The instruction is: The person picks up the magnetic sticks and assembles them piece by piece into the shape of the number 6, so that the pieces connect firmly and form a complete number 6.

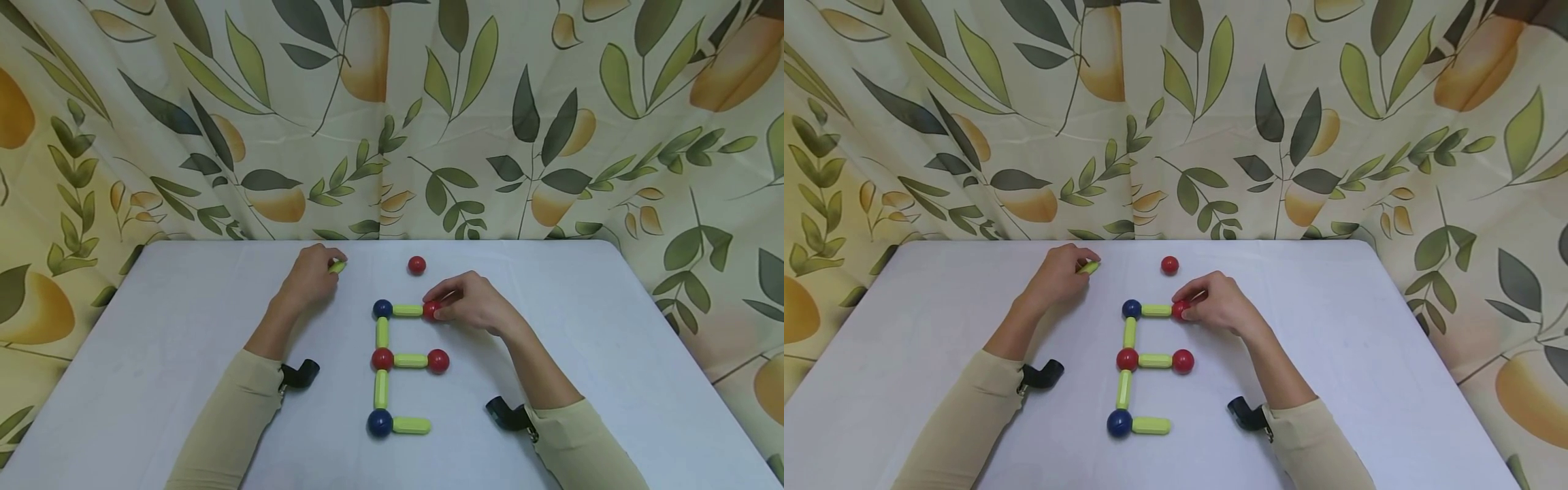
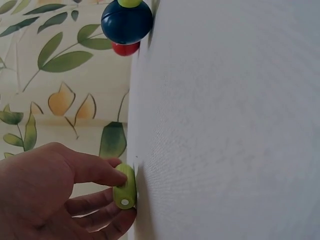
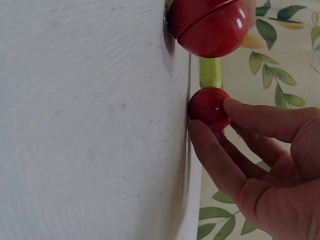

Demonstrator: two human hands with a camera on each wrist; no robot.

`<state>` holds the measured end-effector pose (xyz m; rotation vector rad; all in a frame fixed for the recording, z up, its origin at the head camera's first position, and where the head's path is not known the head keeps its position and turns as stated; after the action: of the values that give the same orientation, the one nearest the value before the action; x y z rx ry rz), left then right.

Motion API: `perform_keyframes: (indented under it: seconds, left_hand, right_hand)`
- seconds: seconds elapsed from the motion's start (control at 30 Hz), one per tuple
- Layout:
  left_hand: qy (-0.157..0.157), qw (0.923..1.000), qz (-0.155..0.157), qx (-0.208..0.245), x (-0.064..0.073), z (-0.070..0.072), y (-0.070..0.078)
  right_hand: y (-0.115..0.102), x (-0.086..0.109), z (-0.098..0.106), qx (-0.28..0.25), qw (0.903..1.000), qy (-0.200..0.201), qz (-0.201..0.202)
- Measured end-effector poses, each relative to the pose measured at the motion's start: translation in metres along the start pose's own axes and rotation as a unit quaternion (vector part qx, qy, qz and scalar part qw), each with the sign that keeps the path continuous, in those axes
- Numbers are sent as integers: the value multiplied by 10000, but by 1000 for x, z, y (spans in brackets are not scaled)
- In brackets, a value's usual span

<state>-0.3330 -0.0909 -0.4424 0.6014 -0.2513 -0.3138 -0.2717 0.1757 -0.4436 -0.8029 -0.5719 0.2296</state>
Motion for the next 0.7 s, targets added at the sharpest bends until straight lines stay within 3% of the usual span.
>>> perform_keyframes:
  seconds: [0.43, 0.7]
  left_hand:
    - [255, 9993, -4, 273, 6, 7, 4]
    - [287, 9932, 244, 1103, 18, 8, 2]
  right_hand:
    - [0, 1, 0, 76, 10000, 30, 20]
    - [-1, 1, 0, 30, 9999, 3, 96]
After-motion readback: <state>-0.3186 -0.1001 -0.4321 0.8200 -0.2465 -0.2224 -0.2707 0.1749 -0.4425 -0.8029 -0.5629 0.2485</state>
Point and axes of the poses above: each hand's wrist, its own x-axis away from the middle knuckle, its own z-axis out of the back of the hand, y = z × x, the point moved 9 cm from there along -x, towards the middle knuckle, and after that the axes turned 11 degrees about -y, right-handed, at the moved point
